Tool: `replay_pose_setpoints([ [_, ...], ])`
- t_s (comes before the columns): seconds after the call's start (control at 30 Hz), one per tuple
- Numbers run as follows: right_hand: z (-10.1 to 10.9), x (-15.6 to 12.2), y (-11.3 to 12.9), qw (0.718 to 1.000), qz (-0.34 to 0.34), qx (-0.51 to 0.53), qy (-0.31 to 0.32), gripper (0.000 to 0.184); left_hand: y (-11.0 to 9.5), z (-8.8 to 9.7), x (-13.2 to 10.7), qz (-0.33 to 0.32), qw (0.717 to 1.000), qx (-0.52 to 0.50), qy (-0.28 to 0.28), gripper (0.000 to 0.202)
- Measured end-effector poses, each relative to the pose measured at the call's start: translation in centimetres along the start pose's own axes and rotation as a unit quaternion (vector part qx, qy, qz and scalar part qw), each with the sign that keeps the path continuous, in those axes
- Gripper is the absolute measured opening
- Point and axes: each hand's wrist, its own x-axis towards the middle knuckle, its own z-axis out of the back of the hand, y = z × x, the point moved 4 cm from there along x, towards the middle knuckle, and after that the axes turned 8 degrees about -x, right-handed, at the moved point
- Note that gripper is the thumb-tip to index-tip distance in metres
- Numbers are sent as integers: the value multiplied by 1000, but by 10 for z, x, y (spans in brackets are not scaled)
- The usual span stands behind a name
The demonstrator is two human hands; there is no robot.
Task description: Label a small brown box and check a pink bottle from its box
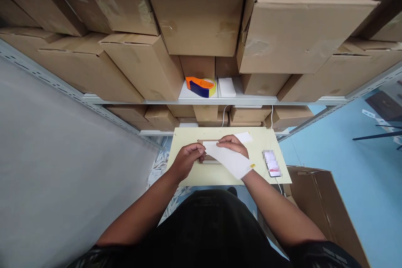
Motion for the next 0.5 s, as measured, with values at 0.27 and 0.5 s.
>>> replay_pose_setpoints([
  [0.27,5,4,17,997,-62,-21,35,33,0,-8,-11,78,989,-119,33,22],
  [0.5,8,-3,19,986,87,-84,113,21,1,-14,-15,96,988,-104,53,20],
])
